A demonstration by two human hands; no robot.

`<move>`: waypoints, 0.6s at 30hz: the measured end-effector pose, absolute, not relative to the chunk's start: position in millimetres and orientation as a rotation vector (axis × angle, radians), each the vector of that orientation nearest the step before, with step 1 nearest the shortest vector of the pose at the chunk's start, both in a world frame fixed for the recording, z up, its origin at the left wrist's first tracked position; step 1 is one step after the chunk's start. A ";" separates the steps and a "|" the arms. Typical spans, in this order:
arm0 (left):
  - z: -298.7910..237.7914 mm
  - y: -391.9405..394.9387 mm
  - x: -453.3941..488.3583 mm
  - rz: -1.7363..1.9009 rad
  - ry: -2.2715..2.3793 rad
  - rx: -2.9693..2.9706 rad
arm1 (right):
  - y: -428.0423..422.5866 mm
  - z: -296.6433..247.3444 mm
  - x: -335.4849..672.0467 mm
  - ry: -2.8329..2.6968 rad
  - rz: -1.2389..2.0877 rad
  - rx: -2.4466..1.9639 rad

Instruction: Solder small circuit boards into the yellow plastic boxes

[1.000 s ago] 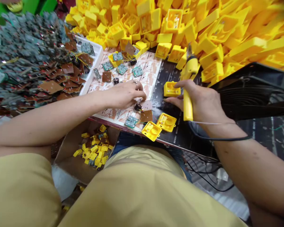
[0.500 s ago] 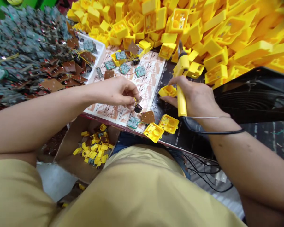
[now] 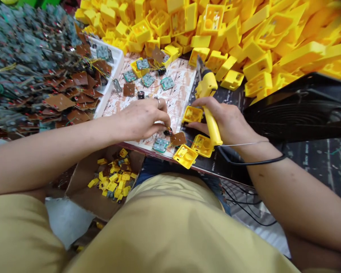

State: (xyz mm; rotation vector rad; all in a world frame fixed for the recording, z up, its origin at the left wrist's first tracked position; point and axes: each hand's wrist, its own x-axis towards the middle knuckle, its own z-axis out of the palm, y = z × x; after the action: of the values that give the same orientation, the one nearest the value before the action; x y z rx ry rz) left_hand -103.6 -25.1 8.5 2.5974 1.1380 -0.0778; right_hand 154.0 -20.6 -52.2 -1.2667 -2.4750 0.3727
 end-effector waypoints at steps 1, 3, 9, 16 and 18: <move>9.6 -24.6 -103.1 -0.067 1.119 2.609 | -23.7 -54.3 152.6 -2.458 0.327 -1.281; 11.8 -22.5 -101.7 -0.080 1.079 2.554 | -30.6 -57.1 151.6 -2.456 0.262 -1.280; 6.9 -14.8 -82.1 0.037 1.184 2.275 | -56.0 -57.0 160.7 -2.441 0.120 -1.277; -9.3 -5.9 -53.2 0.016 1.148 2.436 | -93.4 -35.4 180.1 -2.167 0.132 -1.169; -12.1 -4.2 -51.4 0.014 1.153 2.424 | -104.4 -29.9 190.1 -2.097 0.081 -1.126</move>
State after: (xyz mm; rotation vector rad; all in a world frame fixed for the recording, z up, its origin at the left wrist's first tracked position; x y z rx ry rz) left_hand -51.4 -4.2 -12.1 2.4236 1.1526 0.0141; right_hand 190.1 -104.4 -29.9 -1.1259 -2.0970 0.0806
